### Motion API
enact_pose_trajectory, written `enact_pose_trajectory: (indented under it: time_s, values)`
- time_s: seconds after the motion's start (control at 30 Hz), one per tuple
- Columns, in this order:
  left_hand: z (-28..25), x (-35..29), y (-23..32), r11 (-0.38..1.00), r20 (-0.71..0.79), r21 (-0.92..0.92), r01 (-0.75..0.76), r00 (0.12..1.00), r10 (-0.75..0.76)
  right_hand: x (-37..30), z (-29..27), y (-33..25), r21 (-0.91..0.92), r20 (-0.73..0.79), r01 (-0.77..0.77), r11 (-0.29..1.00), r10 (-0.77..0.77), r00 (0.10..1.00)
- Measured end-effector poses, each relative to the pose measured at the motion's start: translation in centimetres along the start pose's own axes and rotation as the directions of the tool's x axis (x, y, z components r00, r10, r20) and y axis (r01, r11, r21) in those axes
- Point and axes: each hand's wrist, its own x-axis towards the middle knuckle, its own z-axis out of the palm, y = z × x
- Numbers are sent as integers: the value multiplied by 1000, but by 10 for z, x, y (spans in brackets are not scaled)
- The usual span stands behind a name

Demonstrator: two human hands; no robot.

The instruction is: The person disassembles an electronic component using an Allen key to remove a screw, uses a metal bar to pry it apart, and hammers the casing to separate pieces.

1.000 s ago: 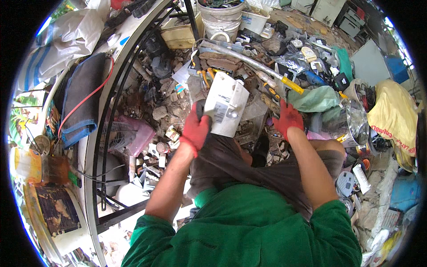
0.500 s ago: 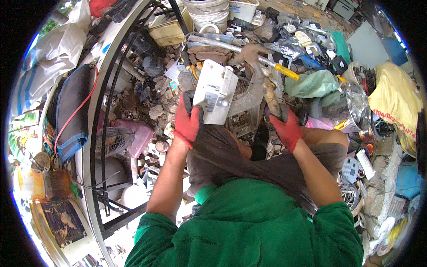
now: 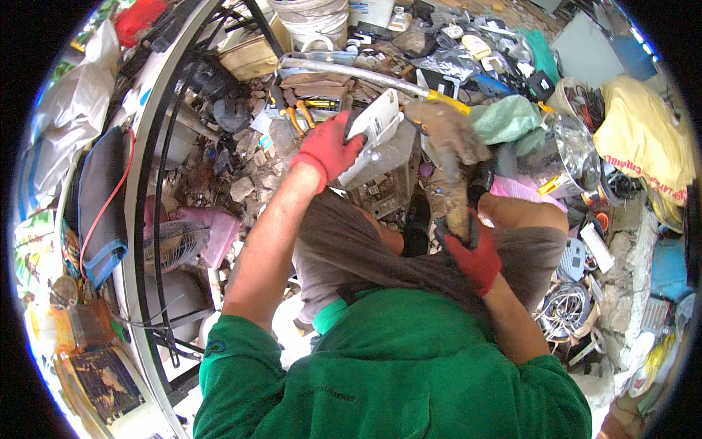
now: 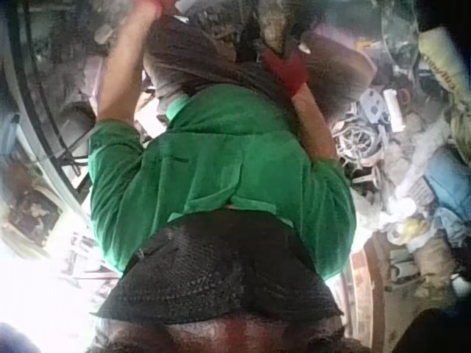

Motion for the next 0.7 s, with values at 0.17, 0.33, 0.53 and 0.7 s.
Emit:
enact_pose_trajectory:
  time_s: [0.17,0.33,0.53,0.7]
  values:
    - [-9,7,15,981,217,191,-15,976,-28,-1,18,-1,68,169,-169,983,156,973]
    - [0,13,-5,984,97,177,18,995,-36,-3,18,-17,-29,131,-214,976,216,968]
    - [-4,24,-17,987,-33,143,73,997,-69,-10,-5,10,-315,-57,206,927,-235,970]
    - [-3,23,-14,987,-33,135,88,996,-85,1,28,22,-59,9,-8,998,8,1000]
